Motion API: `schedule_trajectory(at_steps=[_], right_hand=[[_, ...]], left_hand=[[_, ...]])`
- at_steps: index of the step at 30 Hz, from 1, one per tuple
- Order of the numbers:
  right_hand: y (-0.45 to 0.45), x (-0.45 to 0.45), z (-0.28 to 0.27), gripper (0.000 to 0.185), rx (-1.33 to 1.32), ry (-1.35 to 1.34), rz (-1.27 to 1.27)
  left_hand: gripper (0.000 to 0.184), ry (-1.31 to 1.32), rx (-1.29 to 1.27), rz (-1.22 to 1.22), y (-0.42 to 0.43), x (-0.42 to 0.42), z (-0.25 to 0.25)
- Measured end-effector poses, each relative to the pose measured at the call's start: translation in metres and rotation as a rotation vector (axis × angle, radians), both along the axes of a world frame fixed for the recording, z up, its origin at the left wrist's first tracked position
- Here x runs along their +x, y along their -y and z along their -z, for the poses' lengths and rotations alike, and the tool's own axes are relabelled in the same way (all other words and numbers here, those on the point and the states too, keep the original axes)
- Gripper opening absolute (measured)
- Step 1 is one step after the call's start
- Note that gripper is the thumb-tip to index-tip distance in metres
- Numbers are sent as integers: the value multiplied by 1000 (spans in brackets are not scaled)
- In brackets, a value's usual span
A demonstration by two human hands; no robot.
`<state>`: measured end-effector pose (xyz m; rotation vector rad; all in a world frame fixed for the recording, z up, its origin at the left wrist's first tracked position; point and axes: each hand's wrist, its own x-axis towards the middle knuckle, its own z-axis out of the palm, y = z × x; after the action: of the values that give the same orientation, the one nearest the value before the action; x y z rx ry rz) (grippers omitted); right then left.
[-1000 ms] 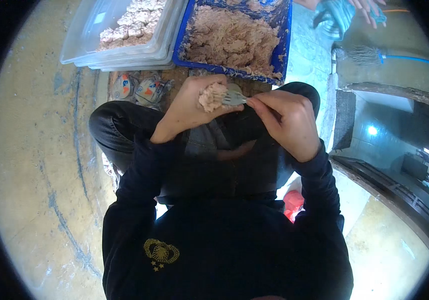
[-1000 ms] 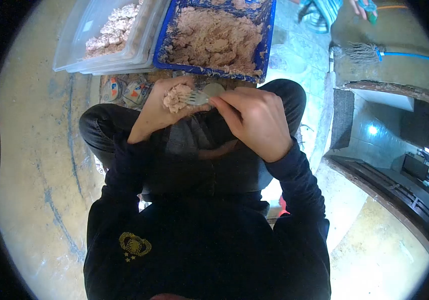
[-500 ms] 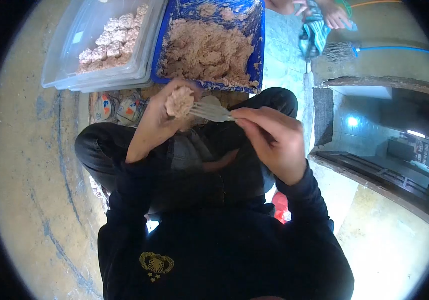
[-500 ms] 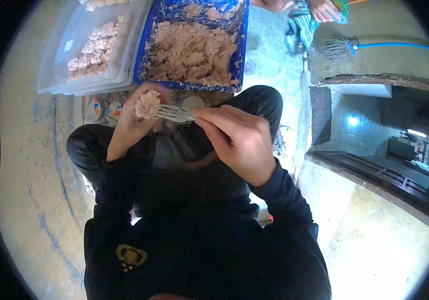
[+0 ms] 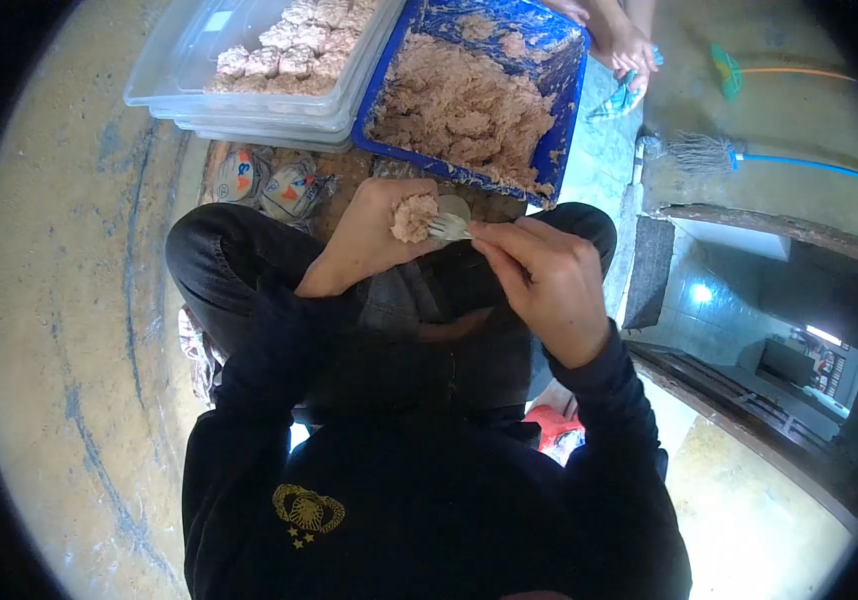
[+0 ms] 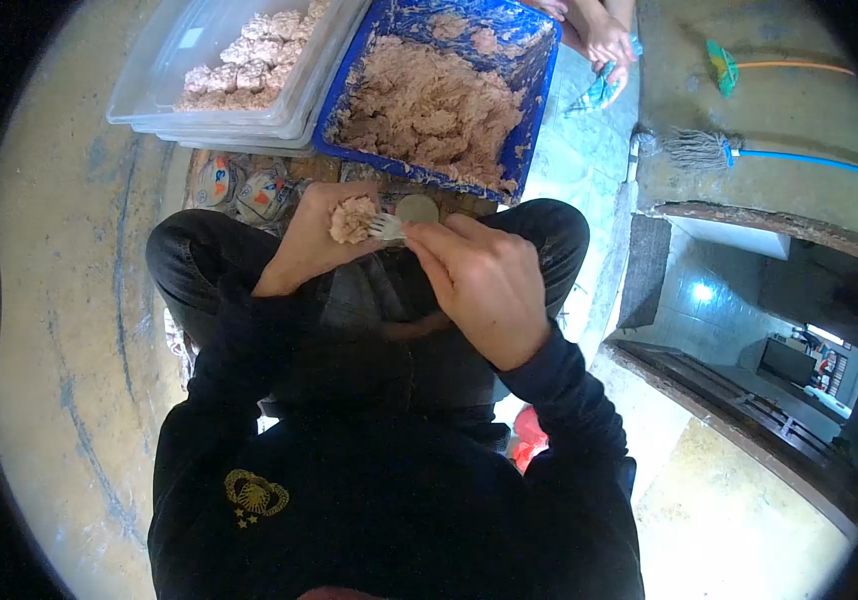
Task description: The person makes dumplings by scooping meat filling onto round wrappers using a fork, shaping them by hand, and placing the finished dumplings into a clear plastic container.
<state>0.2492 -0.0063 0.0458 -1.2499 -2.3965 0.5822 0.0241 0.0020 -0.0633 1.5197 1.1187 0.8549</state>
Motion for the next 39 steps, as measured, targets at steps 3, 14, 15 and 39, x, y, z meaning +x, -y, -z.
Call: schedule_trajectory(at_steps=[3,14,15,39], right_hand=[[0,6,-25,21,42,43,-1],[-6,-5,0,11,90,80,-53],[-5,-4,-8,11,98,80,-66],[-1,-2,-35,17,16,58,-125]], left_hand=[[33,204,240,-68,-7,5,11],[27,139,80,15,0,6,8],[27,130,100,9,-2,5,8],[28,536,-275,207,1,-1,-10]])
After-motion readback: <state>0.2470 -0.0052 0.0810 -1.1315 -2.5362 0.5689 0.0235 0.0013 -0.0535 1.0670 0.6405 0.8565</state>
